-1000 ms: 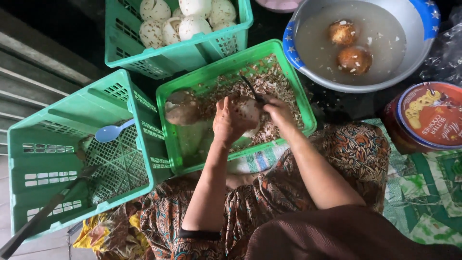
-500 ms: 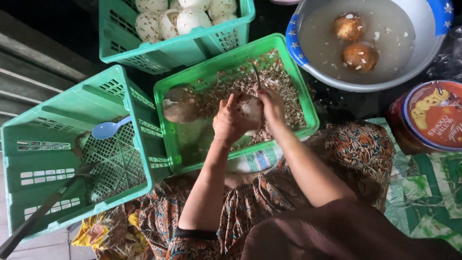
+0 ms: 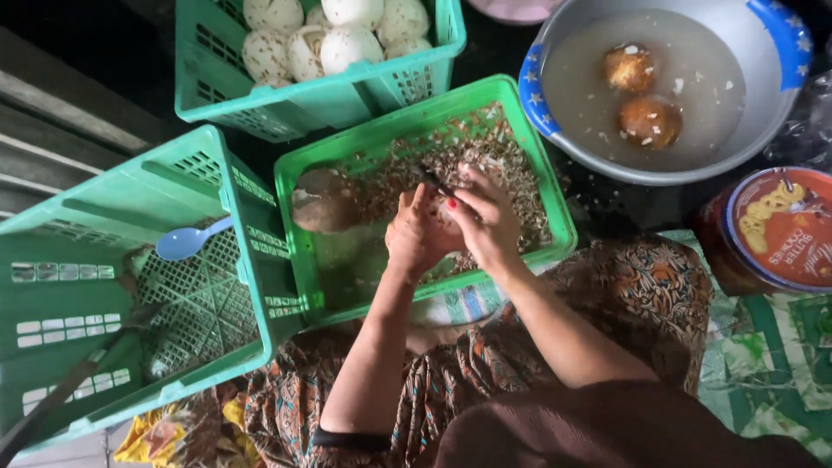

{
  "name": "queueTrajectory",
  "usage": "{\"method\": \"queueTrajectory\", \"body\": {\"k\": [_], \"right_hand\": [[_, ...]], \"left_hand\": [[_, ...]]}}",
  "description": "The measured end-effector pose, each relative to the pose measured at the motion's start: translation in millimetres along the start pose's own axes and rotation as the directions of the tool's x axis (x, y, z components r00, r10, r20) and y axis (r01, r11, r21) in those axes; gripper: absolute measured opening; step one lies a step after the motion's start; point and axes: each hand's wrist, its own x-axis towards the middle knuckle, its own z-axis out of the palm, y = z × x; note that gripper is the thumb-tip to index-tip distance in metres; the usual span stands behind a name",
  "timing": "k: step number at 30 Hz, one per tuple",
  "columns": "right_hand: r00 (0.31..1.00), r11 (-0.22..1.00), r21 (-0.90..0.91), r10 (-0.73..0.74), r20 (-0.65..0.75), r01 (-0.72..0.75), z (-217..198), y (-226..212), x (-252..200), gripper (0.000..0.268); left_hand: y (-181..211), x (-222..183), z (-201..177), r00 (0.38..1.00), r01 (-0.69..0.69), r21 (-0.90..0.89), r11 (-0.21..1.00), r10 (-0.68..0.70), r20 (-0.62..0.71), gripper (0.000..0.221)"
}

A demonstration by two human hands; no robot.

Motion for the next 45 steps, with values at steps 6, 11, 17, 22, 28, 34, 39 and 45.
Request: {"method": "queueTrajectory", "body": {"k": [6,11,17,22,28,34,39,45], "right_hand": [[0.691,0.678,0.191,0.616,0.379,-0.709,9,48,28,0.035],[0.672,0.593,0.317,0.675,0.304,-0.740,6,19,20,0.040],[0.998,0.996,-0.065,-0.062,0.003,0.062,9,20,-15,0.020],[0.991,0.989,-0.063,-0.134,0.009,0.134,8,32,9,0.021],[0.948,0.912,-0.257,-0.308,0.082,0.319,5,-2,-13,0.019],[0.860,0.718,0.483,0.475,0.186,-0.501,5,16,21,0.021],[0.805,0.717,0.400,0.584,0.102,-0.571,15,20,15,0.024],[0.908,0.912,-0.119,-0.406,-0.109,0.393,17,19,-27,0.021]], "left_hand": [[3,-6,6,0.983,-0.154,0.093,0.984,0.162,-0.088,0.085],[13,-26,7,0.981,-0.177,0.183,0.967,0.188,-0.044,0.093],[-10,-13,6,0.997,-0.044,-0.061,0.997,0.040,-0.063,0.102],[-19,-9,22,0.975,-0.166,-0.020,0.986,0.161,-0.156,0.131],[-18,-2,27,0.994,-0.065,-0.021,0.998,0.063,-0.093,0.107],[-12,-9,29,0.954,-0.212,0.133,0.968,0.235,-0.186,0.117],[-11,-14,11,0.969,-0.185,0.036,0.982,0.189,-0.160,0.120],[-21,-5,24,0.962,-0.194,0.072,0.978,0.204,-0.180,0.089]]}}
